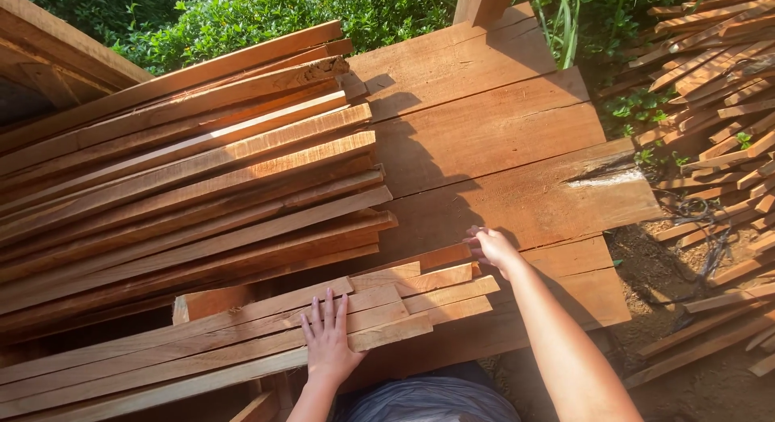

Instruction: Sorting and aligning thin wooden planks on a storage stack.

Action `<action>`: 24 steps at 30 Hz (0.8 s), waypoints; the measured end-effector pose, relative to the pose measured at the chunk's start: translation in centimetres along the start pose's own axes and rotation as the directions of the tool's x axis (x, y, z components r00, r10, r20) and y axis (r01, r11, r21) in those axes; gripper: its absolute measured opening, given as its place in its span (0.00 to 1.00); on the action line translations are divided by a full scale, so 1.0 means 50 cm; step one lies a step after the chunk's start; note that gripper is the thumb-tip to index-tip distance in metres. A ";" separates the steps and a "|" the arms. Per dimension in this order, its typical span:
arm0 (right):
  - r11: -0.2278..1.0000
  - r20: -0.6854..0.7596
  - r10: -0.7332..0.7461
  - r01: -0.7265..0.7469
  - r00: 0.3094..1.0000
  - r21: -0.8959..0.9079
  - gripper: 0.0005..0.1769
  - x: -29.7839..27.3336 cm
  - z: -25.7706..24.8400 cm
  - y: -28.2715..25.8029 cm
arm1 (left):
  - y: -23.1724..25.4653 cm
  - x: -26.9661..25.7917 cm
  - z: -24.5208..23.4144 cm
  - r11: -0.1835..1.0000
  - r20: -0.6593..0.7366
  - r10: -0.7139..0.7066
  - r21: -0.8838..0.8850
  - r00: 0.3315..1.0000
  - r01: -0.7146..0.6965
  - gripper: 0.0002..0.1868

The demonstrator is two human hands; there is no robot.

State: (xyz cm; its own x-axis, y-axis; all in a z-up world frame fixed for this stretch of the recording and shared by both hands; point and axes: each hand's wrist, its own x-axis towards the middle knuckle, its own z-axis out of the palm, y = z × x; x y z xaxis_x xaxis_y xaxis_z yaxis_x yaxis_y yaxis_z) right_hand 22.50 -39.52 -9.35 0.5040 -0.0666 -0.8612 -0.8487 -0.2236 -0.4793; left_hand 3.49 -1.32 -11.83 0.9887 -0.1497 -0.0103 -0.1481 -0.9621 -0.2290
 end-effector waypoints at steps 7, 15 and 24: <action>0.993 -0.026 0.111 -0.110 0.993 0.051 0.24 0.055 0.089 0.019 | -0.004 -0.001 -0.001 1.000 -0.004 0.006 0.005 1.000 -0.006 0.89; 0.982 -0.101 0.165 -0.154 0.981 0.113 0.24 0.089 0.095 0.035 | -0.001 -0.002 0.021 1.000 -0.039 -0.001 0.028 0.999 0.002 0.92; 0.995 -0.104 -0.054 0.044 0.993 -0.094 0.27 0.059 0.050 0.031 | 0.001 -0.003 0.009 1.000 0.012 -0.011 0.012 1.000 0.011 0.89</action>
State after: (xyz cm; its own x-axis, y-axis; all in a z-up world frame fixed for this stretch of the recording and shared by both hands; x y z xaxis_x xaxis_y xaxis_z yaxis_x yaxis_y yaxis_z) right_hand 22.28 -37.65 -13.05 0.5628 -0.1557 -0.8118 -0.8069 -0.3165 -0.4987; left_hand 3.35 -1.23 -12.26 0.9905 -0.1363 -0.0195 -0.1369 -0.9608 -0.2411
